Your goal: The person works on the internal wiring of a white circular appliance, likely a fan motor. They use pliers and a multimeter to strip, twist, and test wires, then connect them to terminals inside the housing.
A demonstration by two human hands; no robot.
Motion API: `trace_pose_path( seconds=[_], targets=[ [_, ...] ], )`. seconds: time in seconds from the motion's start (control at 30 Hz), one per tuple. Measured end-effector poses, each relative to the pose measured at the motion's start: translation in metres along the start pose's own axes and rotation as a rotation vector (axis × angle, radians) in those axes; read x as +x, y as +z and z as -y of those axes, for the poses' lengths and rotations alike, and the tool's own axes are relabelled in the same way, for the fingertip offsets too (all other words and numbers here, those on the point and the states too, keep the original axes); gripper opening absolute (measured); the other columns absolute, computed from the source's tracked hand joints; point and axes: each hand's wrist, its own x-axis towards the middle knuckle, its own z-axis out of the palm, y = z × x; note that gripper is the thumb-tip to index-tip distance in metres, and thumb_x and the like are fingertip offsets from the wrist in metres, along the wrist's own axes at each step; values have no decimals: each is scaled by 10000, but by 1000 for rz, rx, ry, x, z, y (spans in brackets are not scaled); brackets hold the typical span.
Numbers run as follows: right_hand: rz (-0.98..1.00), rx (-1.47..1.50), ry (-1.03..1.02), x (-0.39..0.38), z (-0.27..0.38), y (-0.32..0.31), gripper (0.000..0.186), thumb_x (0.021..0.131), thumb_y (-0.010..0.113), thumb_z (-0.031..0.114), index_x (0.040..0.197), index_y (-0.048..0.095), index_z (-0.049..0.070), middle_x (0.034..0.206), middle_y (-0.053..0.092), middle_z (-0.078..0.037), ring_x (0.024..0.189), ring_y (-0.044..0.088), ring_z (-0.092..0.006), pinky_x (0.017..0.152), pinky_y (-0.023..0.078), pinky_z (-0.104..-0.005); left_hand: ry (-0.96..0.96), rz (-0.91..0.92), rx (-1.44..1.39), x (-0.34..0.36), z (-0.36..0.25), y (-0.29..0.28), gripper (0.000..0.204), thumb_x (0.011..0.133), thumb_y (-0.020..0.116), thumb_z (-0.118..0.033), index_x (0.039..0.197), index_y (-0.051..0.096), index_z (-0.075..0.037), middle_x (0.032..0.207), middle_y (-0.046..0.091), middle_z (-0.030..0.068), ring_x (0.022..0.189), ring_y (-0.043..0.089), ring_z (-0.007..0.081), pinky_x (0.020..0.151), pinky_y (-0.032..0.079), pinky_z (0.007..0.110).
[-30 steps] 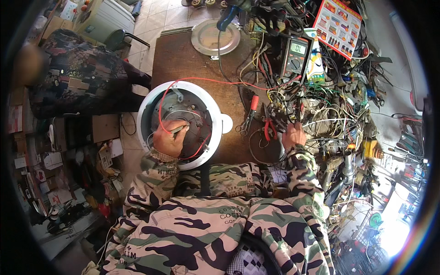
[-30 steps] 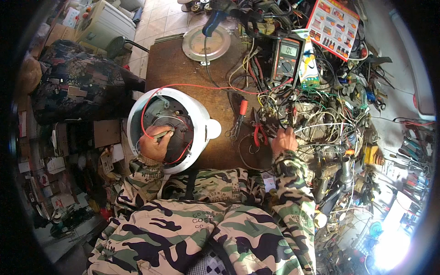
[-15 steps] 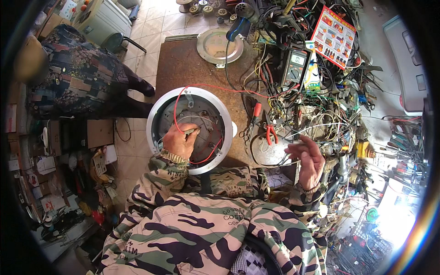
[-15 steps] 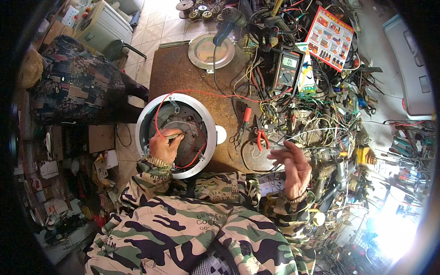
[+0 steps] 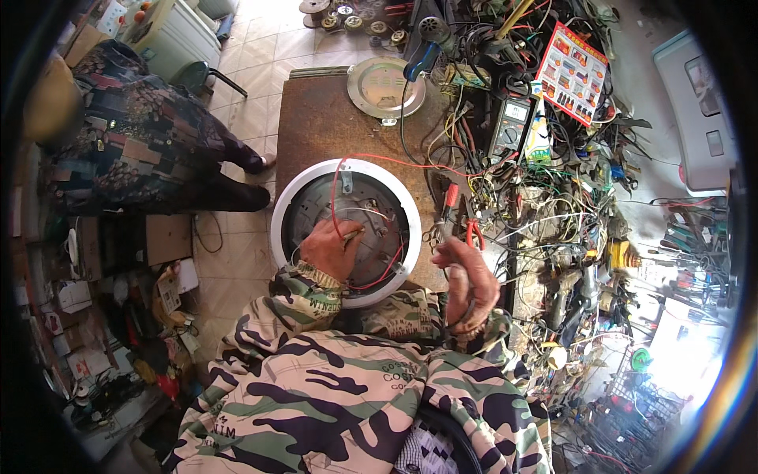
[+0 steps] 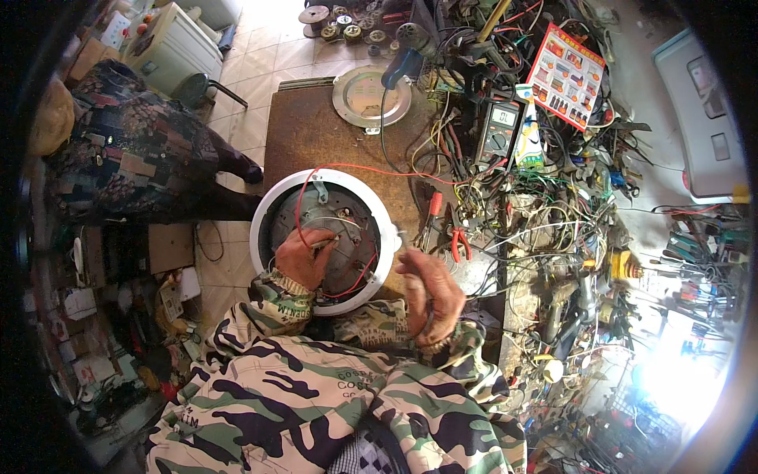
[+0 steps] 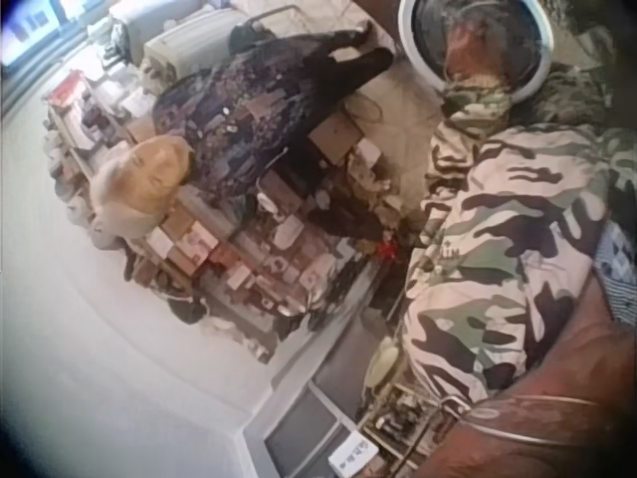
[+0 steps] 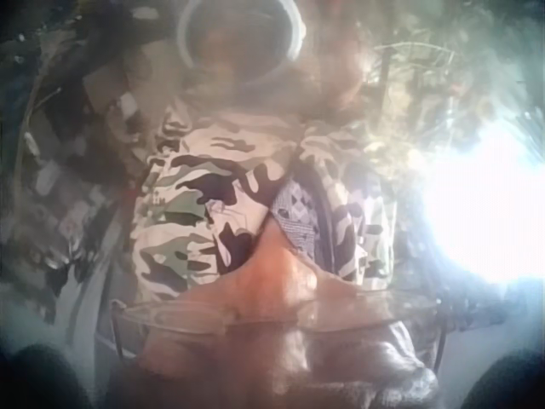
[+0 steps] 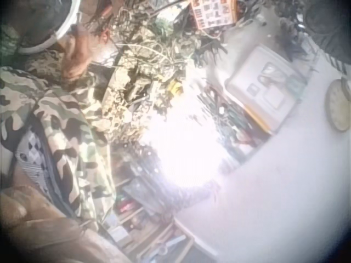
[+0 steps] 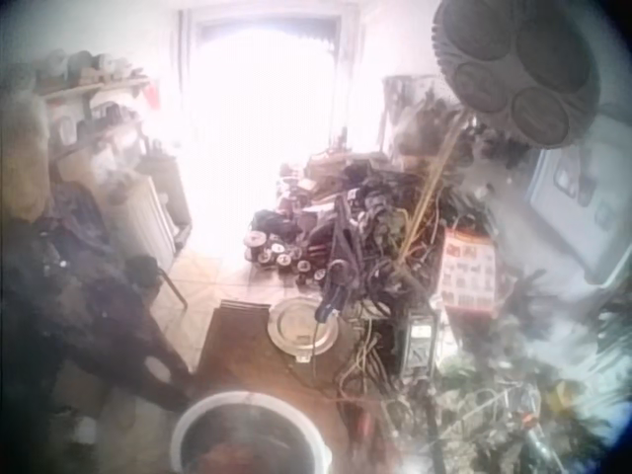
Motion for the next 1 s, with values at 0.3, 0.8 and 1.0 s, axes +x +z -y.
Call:
trace_pose_path(
  seconds=[0.3,0.8,1.0],
  targets=[
    [19,-166,58,-17,-23,57,205,897,758,71,1092,744,10,931,753,-184,830,764,-272,721,584,-354,-31,31,-34,5,-3,-10,179,830,786,-126,1007,757,-120,958,741,116,930,695,339,788,571,432],
    [105,-102,150,-2,-34,55,208,929,709,52,1115,752,-30,915,755,-188,789,740,-237,721,569,-329,-21,59,-40,9,0,-6,172,838,789,-126,1003,740,-106,953,733,124,927,693,352,786,570,442],
    [117,-99,127,-6,-40,54,206,921,716,59,1115,760,5,867,748,-174,782,742,-242,727,571,-347,-42,89,-33,5,1,-4,177,852,779,-129,1025,752,-103,965,731,137,946,693,365,806,565,444]
  ],
)
